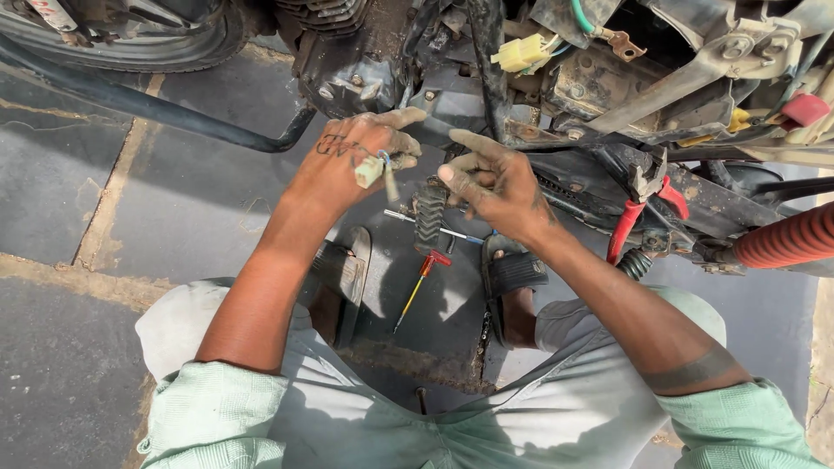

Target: The person sits on the ground beside a motorcycle and repairs a wiring connector in the bike's frame. They use red-handled pliers to grip and reposition the connector and wires, then work the connector and terminals by hand, separating and rejoining the plastic connector pieces.

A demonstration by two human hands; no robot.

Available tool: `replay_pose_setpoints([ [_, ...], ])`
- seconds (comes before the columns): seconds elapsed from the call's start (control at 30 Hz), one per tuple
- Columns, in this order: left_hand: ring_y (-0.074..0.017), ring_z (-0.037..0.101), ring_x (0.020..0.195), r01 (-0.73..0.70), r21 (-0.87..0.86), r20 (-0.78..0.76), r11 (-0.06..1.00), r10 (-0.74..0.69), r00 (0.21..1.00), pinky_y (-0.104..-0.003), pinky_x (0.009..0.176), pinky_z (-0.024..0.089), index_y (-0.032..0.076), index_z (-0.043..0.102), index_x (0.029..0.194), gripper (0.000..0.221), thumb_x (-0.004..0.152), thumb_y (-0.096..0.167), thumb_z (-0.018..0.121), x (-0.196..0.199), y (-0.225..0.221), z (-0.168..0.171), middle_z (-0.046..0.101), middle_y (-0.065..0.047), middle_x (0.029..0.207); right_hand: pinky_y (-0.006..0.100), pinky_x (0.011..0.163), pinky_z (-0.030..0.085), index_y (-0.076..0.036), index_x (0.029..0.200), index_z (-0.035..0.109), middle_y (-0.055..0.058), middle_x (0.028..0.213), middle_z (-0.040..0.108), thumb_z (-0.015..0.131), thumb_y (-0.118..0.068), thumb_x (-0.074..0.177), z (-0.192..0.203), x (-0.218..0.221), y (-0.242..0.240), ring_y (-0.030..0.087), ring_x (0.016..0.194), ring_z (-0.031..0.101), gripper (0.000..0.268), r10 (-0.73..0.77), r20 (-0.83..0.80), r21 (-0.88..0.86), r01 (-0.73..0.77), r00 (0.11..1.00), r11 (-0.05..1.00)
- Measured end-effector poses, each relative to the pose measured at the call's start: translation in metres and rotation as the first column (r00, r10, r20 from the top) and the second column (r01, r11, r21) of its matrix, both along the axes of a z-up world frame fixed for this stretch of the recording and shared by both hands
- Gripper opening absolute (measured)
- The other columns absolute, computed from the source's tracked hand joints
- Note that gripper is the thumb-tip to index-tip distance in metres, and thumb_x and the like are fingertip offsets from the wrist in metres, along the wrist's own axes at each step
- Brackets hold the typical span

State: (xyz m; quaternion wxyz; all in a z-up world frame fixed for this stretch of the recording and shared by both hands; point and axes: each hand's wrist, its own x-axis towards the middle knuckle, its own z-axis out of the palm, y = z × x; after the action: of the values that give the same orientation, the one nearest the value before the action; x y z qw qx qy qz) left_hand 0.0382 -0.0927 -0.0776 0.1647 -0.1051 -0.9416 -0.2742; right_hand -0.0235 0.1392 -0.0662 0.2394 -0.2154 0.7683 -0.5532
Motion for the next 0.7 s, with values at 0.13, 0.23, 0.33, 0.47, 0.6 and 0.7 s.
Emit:
replay_pose_setpoints([
  [0.13,-0.0339,0.071,0.107,0.028,0.121,0.052,0.992,-0.034,0.998,-0.045,0.092,0.055,0.008,0.078,0.109,0.022,0.090,0.020,0.078,0.006,0.009,0.025,0.072,-0.008,0.127,0.021,0.059,0.058,0.002,0.141,0.056,0.005,0.101,0.072,0.078,-0.016,0.091,0.001,0.007,-0.004,0.006,0.077,0.069,0.057,0.150,-0.255,-0.050,-0.168,0.955,0.985],
  [0.23,-0.0321,0.074,0.099,-0.020,0.252,0.213,0.967,-0.036,0.976,-0.044,0.089,0.057,0.006,0.074,0.118,0.031,0.088,0.016,0.077,0.007,0.017,0.037,0.074,-0.013,0.115,0.022,0.066,0.057,0.002,0.137,0.065,0.008,0.101,0.071,0.082,-0.010,0.091,-0.003,0.010,-0.003,0.009,0.080,0.067,0.051,0.163,-0.510,-0.009,-0.195,0.845,0.981],
  [0.33,-0.0316,0.076,0.097,0.091,0.356,0.085,0.930,-0.129,0.988,-0.042,0.086,0.059,0.000,0.072,0.118,0.034,0.086,0.011,0.077,0.004,0.026,0.035,0.075,-0.019,0.109,0.022,0.075,0.059,0.000,0.136,0.067,0.008,0.101,0.071,0.083,-0.005,0.093,0.003,0.008,0.005,0.009,0.085,0.067,0.046,0.048,-0.430,-0.200,-0.147,0.902,0.969],
  [0.47,-0.0294,0.078,0.095,0.192,0.433,-0.044,0.881,-0.192,0.980,-0.038,0.084,0.062,-0.001,0.073,0.115,0.024,0.093,0.007,0.072,0.007,0.038,0.040,0.077,-0.018,0.107,0.022,0.079,0.060,0.004,0.120,0.072,0.011,0.110,0.072,0.084,-0.001,0.090,0.044,0.006,0.022,0.011,0.091,0.070,0.033,0.035,-0.446,-0.209,-0.142,0.894,0.967],
  [0.6,-0.0297,0.075,0.103,0.228,0.380,-0.200,0.897,-0.161,0.967,-0.038,0.089,0.062,0.000,0.073,0.117,0.023,0.096,0.006,0.072,0.011,0.039,0.032,0.076,-0.017,0.110,0.022,0.073,0.060,0.004,0.111,0.075,0.011,0.104,0.074,0.087,-0.001,0.087,0.084,0.004,0.039,0.010,0.085,0.071,0.028,0.116,-0.573,-0.036,-0.167,0.811,0.985],
  [0.7,-0.0297,0.074,0.102,0.217,0.314,-0.231,0.924,-0.147,0.962,-0.040,0.088,0.061,0.001,0.073,0.118,0.025,0.094,0.005,0.073,0.011,0.035,0.031,0.077,-0.015,0.107,0.021,0.070,0.059,0.001,0.110,0.075,0.010,0.100,0.075,0.090,-0.003,0.086,0.092,0.006,0.048,0.008,0.081,0.071,0.028,0.132,-0.655,0.050,-0.132,0.744,0.990],
])
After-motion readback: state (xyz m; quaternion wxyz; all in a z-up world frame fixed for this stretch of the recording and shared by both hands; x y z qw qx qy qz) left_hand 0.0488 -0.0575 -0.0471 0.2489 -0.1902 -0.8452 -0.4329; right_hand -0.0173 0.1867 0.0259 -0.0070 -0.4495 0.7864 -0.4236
